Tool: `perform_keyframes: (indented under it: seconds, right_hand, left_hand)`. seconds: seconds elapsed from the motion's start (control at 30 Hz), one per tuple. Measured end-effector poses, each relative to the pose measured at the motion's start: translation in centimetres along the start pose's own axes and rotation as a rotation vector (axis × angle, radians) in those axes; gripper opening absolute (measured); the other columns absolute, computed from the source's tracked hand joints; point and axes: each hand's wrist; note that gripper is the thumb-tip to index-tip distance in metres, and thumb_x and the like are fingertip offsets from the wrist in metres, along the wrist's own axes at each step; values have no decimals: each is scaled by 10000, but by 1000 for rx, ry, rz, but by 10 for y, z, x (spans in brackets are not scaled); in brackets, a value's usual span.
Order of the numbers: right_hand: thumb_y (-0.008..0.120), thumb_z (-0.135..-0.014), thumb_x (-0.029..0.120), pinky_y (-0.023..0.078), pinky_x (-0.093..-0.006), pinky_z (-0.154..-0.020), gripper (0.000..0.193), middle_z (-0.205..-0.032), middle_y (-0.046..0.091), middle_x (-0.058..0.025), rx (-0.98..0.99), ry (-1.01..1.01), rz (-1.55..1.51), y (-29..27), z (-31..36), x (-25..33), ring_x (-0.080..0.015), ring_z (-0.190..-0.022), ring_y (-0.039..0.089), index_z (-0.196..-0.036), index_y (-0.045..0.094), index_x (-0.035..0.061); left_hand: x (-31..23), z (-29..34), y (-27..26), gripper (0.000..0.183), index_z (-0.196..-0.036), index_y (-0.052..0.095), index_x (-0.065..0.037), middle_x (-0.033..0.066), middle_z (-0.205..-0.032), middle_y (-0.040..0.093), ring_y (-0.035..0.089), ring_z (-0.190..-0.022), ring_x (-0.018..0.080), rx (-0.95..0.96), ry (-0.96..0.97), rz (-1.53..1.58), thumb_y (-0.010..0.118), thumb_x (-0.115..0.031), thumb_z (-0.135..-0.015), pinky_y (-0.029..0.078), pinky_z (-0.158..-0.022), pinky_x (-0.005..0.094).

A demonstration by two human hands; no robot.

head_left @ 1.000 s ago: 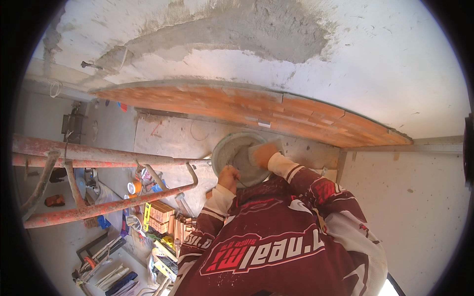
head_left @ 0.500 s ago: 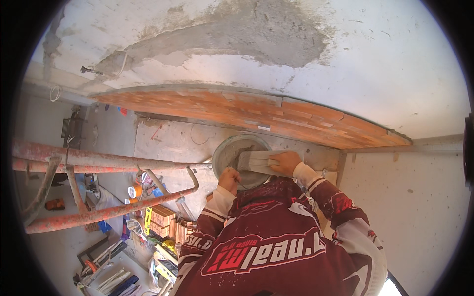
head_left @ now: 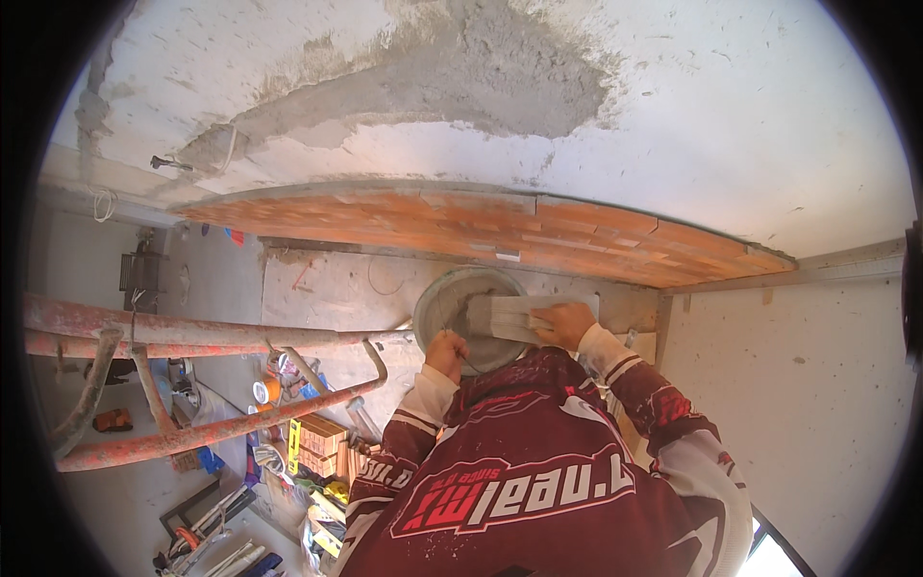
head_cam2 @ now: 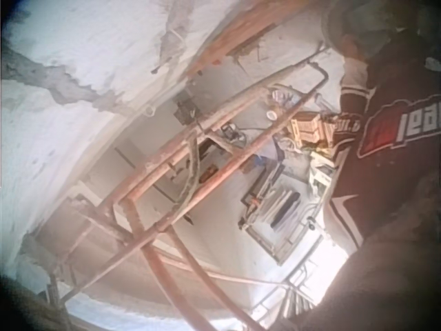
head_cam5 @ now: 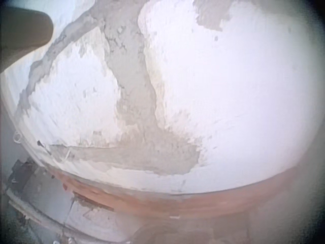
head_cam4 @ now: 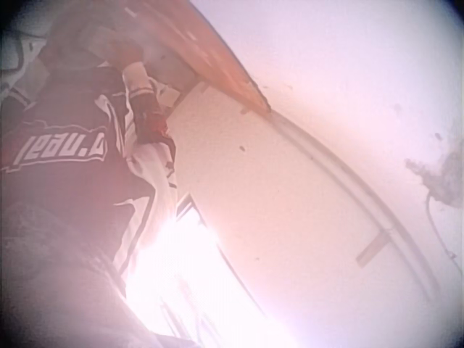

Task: The person applies plaster to a ceiling using a trowel and a hawk, smoothing the surface along a wooden beam. The person then uses a utility knife to cut a piece of material on the ceiling.

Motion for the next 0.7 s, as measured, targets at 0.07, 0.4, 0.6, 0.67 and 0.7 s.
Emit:
perform_keyframes:
  seconds: [0.07, 0.4, 0.6, 0.67, 0.7]
  right_hand:
    - [573, -707, 363, 471, -416, -627, 371, -774, 618, -147, -3, 8, -3, -4, 3, 0, -325, -710, 592, -995, 633, 137]
    - [567, -722, 386, 470, -405, -686, 408, -821, 622, -170, -93, 25, -114, -44, 15, 8, -338, -751, 591, -1033, 617, 126]
    - [627, -715, 307, 481, -327, -621, 343, -761, 626, -180, -239, 233, -429, -99, 10, 30, -253, -674, 622, -957, 649, 66]
    - [637, -717, 278, 473, -298, -598, 328, -737, 629, -174, -285, 248, -471, -111, 6, 24, -204, -637, 613, -944, 650, 42]
    - [636, -721, 269, 469, -291, -591, 325, -730, 631, -168, -315, 258, -506, -117, 4, 23, -186, -627, 607, -943, 648, 32]
  left_hand:
    - [0, 0, 2, 104, -694, 411, -66, 35, -653, 416, 413, -566, 151, 6, -8, -3, 479, 10, -716, 364, -544, 292]
    - [2, -6, -1, 110, -688, 405, -74, 39, -642, 413, 413, -566, 151, -21, -25, 22, 473, 0, -731, 367, -545, 294]
    - [2, -8, -4, 98, -691, 407, -71, 38, -640, 417, 415, -569, 152, -29, -20, 11, 470, -5, -726, 367, -546, 292]
    - [3, -9, -3, 92, -692, 411, -68, 39, -640, 420, 416, -570, 153, -25, -10, 7, 469, -1, -716, 367, -545, 291]
    - [5, -10, -5, 89, -692, 414, -66, 40, -640, 422, 417, -570, 154, -12, -1, 8, 469, 1, -710, 367, -544, 290]
Point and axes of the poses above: each hand's wrist, its own z-axis away from the middle knuckle, its own y-axis out of the palm, x = y × z
